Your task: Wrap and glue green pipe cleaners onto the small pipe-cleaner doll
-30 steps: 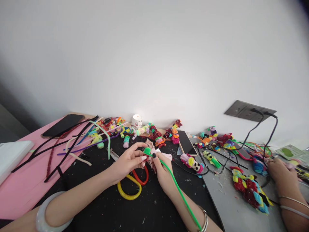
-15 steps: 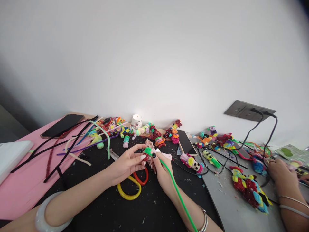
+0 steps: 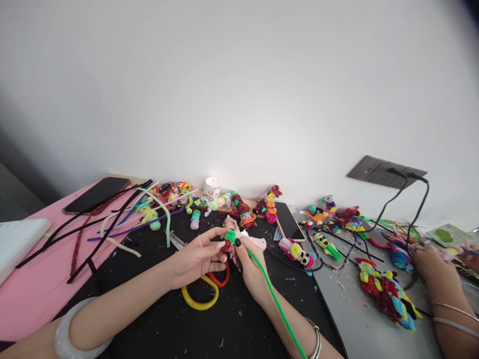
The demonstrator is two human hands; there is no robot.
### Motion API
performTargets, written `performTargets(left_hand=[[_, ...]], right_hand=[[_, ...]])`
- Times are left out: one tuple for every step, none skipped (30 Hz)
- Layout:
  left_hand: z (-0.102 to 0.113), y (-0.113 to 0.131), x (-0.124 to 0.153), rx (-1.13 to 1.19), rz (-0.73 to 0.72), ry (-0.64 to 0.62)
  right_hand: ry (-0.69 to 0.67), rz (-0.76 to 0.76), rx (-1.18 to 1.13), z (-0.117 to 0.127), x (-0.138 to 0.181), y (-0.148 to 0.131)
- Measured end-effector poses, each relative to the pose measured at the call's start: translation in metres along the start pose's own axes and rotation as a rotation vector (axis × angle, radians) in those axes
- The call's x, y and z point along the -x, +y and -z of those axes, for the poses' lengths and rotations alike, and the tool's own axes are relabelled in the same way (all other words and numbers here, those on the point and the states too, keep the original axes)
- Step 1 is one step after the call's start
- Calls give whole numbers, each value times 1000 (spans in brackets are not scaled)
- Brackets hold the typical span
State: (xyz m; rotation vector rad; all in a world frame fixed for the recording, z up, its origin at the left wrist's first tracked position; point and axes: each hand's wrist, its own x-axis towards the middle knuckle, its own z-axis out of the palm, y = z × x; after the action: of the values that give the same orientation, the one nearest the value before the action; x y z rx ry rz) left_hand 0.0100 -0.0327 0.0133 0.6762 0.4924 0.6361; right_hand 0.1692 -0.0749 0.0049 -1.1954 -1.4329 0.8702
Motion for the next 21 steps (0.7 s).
performTargets(left_hand=[[1,0,0,9,5,-14],[2,-1,0,17,12,-26],[3,-1,0,24,18,-36],[3,-2,0,29,23,-45],[4,-2,0,32,27,-51],[4,-3,0,32,31,-56],[5,-3,1,32,33,-61],[5,-3,1,29,35,-66],[5,-3,1,24,36,-70],[4,-3,1,14,37,-71],[4,-3,1,3,37,-68],[3,-2,1,-11,35,-63],[3,-2,1,-27,32,-56],[2,-1,0,-44,29,-47],[1,0,0,-63,26,-37],[1,0,0,-84,24,-30],[0,0,0,-106,22,-19],[0,1,0,-130,23,-13],[-1,0,1,-150,18,-7],[-1,0,1,-167,14,3],[-2,0,1,-187,15,17]], right_hand=[[-10,2,-12,0,0,1],[-20,5,-25,0,0,1],[-34,5,-39,-1,0,1],[-48,5,-57,-1,0,2],[-58,5,-74,-1,0,2],[-63,6,-87,-1,1,3],[-62,5,-94,-1,1,3],[-57,4,-99,-1,1,4],[-51,3,-102,-1,1,4],[-47,1,-104,0,1,4],[-44,-1,-106,0,1,4],[-44,-3,-109,0,1,3],[-44,-1,-112,0,1,3],[-45,2,-115,0,1,2],[-48,5,-117,0,0,2],[-53,8,-121,0,0,2],[-58,8,-123,1,-1,2],[-62,5,-123,1,-1,2],[-63,0,-118,1,-2,3],[-62,-7,-106,1,-2,4],[-59,-13,-90,2,-2,6]])
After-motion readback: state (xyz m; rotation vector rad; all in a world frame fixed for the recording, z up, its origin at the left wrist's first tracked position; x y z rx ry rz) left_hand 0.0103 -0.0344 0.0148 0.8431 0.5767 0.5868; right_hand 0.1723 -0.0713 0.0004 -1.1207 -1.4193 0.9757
